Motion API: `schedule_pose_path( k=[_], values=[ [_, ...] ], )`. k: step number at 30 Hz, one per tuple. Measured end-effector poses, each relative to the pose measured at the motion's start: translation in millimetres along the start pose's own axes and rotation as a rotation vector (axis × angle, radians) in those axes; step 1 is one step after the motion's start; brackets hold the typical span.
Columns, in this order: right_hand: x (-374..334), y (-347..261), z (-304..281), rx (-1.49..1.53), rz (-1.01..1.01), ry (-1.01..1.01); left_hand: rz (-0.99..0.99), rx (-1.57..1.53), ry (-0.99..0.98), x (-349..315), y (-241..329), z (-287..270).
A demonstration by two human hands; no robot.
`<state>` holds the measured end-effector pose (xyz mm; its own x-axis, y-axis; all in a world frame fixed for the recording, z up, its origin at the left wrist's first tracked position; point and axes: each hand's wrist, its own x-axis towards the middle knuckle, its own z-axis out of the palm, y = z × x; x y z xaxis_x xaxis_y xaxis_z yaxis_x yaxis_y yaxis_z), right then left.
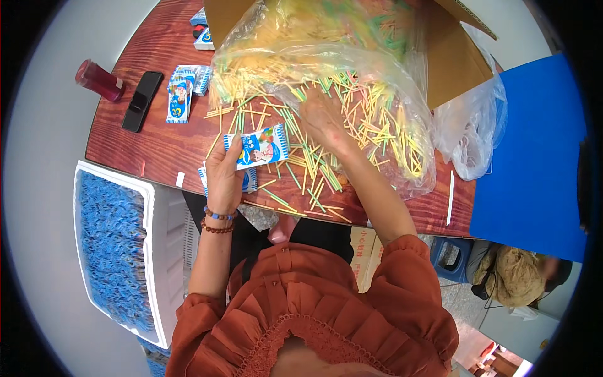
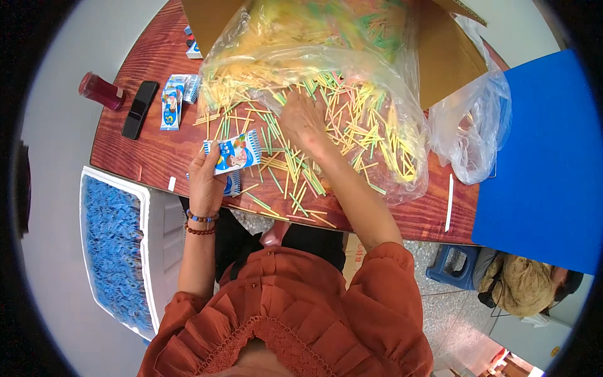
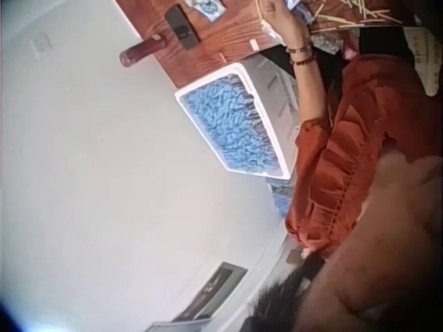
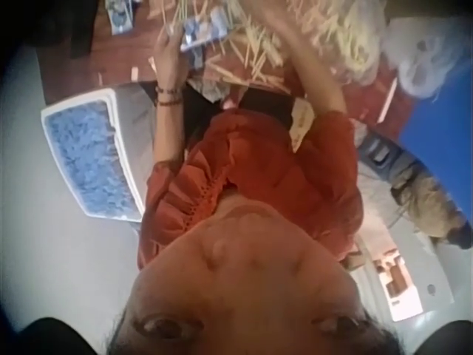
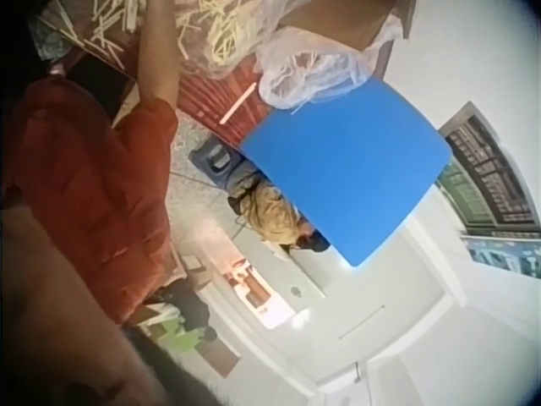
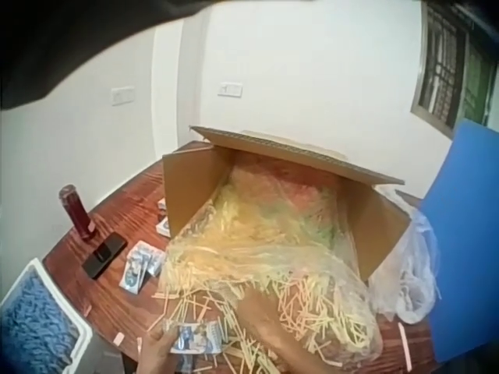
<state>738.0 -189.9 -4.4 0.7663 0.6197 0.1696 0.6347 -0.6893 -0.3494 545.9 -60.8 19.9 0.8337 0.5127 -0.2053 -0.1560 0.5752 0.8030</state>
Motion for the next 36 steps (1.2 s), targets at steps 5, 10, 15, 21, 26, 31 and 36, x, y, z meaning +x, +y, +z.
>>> schedule_pose_path(
  k=[5,10,15,21,26,31,36],
  values=[
    [-3,16,2,0.182,0.034,-0.026,-0.002,-0.015,-0.014,-1,0,-1],
    [5,22,-22,0.437,0.136,-0.301,-0.018,-0.038,-0.001,0,2,-3],
    [-6,29,-35,0.798,0.196,-0.100,-0.018,-0.045,0.008,0,1,-4],
    [-13,66,-26,1.378,0.317,-0.044,-0.043,-0.034,0.008,2,-4,2],
    [-25,56,-37,1.381,0.342,-0.007,-0.031,-0.036,0.003,1,-7,5],
    [-35,76,-26,1.277,0.254,0.022,-0.026,-0.037,0.007,0,-7,14],
    [-32,72,-34,1.575,0.151,0.360,-0.060,-0.040,-0.022,-1,-9,18]
  ],
)
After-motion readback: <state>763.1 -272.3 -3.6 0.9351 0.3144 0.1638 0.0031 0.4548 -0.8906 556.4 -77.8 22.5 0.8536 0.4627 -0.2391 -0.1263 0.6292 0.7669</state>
